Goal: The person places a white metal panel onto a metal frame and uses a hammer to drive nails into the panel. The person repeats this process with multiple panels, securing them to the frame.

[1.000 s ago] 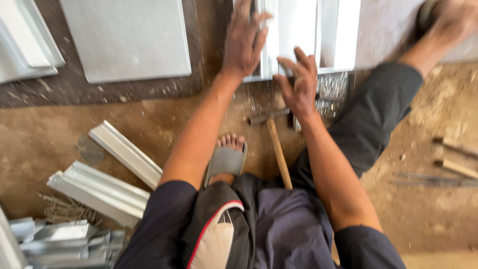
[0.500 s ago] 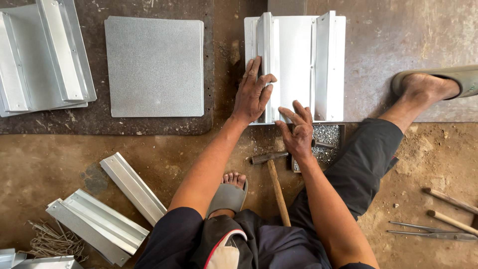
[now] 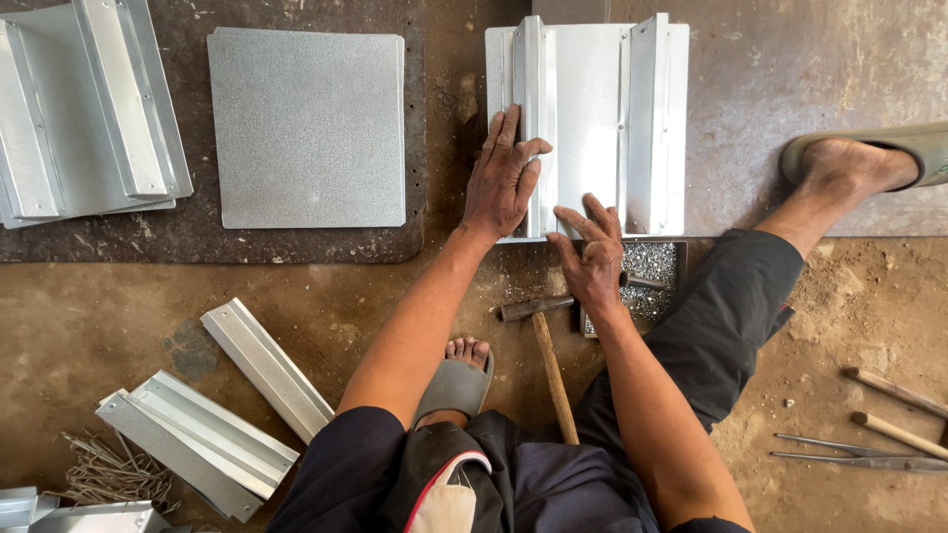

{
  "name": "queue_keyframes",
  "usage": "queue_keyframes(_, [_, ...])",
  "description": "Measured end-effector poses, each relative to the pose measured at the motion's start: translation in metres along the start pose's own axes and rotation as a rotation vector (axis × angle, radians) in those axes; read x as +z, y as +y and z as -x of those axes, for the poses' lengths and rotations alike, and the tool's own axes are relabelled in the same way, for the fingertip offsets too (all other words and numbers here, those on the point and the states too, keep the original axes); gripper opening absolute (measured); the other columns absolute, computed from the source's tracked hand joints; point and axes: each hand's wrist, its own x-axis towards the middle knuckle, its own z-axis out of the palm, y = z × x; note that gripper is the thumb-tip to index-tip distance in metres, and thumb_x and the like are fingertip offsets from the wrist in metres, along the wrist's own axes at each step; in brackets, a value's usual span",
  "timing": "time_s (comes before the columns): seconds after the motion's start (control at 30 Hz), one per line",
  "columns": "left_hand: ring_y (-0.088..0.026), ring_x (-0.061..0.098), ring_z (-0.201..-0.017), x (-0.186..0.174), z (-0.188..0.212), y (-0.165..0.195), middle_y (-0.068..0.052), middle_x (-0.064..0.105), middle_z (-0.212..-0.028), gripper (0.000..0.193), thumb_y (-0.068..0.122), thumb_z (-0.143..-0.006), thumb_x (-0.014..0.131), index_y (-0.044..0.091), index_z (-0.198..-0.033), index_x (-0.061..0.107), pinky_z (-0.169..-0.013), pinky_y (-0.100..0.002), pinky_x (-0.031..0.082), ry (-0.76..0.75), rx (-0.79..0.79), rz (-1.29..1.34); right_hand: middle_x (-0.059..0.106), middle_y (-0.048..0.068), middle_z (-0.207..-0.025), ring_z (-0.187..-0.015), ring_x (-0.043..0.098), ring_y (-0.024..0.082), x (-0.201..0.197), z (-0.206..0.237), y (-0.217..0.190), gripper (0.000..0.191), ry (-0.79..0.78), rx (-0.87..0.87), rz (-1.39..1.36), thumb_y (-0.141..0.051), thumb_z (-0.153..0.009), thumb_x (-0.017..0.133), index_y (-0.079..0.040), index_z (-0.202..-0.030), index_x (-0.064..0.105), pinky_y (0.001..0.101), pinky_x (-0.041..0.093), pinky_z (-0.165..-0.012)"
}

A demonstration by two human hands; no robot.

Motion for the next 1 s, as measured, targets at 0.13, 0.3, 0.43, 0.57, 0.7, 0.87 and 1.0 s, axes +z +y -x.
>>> queue_keyframes(0.13, [-0.033,0.020,-0.161,-0.003,0.009,-0.005,-0.006,0.019,-0.173,0.039,0.047,-0.113,0.031,0.032,-0.131,0.062,-0.132,-0.052,0.030,0.006,0.002,-0.004,0.062,0.017,-0.144,-0.143,0.048,0.031,0.002,0.005,-0.009,0.031,0.024,-0.028,-0.012,-0.022,-0.091,0.083,-0.017,-0.121,0.077,0.0538,0.026,-0.126])
queue_keyframes(0.3, [-0.043,0.020,-0.159,0.010,0.007,-0.010,-0.019,0.020,-0.169,0.055,0.059,-0.105,0.056,0.029,-0.150,0.047,-0.131,-0.058,0.028,0.166,0.012,-0.097,0.059,0.024,-0.141,-0.132,0.054,0.034,-0.007,0.000,-0.001,0.037,0.036,0.040,-0.097,-0.014,-0.085,0.086,-0.012,-0.121,0.076,0.0495,0.038,-0.118])
queue_keyframes(0.43, [-0.038,0.034,-0.154,0.009,0.012,-0.005,-0.023,0.033,-0.159,0.101,0.070,-0.093,0.070,0.012,-0.160,0.021,-0.130,-0.057,0.033,0.170,-0.183,0.265,0.065,0.015,-0.139,-0.139,0.053,0.032,-0.009,-0.008,0.007,0.033,0.034,0.022,-0.083,-0.013,-0.089,0.089,-0.011,-0.121,0.079,0.0530,0.027,-0.126])
queue_keyframes(0.57, [-0.042,0.049,-0.141,-0.004,0.022,0.009,-0.029,0.036,-0.153,0.118,0.069,-0.082,0.078,0.006,-0.159,0.015,-0.117,-0.055,0.048,0.050,-0.450,0.624,0.064,0.013,-0.141,-0.140,0.053,0.031,-0.006,-0.010,0.010,0.032,0.031,0.022,-0.111,-0.013,-0.090,0.089,-0.011,-0.120,0.079,0.0541,0.020,-0.128])
queue_keyframes(0.7, [-0.040,0.062,-0.133,-0.011,0.022,0.016,-0.030,0.047,-0.148,0.117,0.065,-0.079,0.082,0.005,-0.158,0.021,-0.108,-0.047,0.061,-0.029,-0.523,0.755,0.064,0.013,-0.142,-0.141,0.053,0.031,-0.004,-0.006,0.014,0.031,0.027,0.001,-0.134,-0.015,-0.092,0.088,-0.012,-0.122,0.079,0.0532,0.022,-0.130])
queue_keyframes(0.87, [-0.040,0.064,-0.131,-0.008,0.020,0.015,-0.031,0.047,-0.146,0.117,0.067,-0.078,0.079,0.006,-0.159,0.020,-0.104,-0.050,0.065,-0.043,-0.526,0.796,0.054,0.018,-0.150,-0.143,0.051,0.033,-0.004,-0.005,0.018,0.031,0.021,0.009,-0.227,-0.022,-0.095,0.087,-0.015,-0.124,0.077,0.0524,0.026,-0.130])
queue_keyframes(1.0, [-0.040,0.062,-0.132,-0.004,0.021,0.012,-0.030,0.045,-0.148,0.119,0.068,-0.078,0.079,0.007,-0.160,0.017,-0.105,-0.052,0.064,-0.026,-0.500,0.795,0.059,0.016,-0.147,-0.143,0.051,0.033,-0.004,-0.006,0.021,0.032,0.007,-0.016,-0.126,-0.023,-0.095,0.087,-0.014,-0.124,0.078,0.0544,0.022,-0.129])
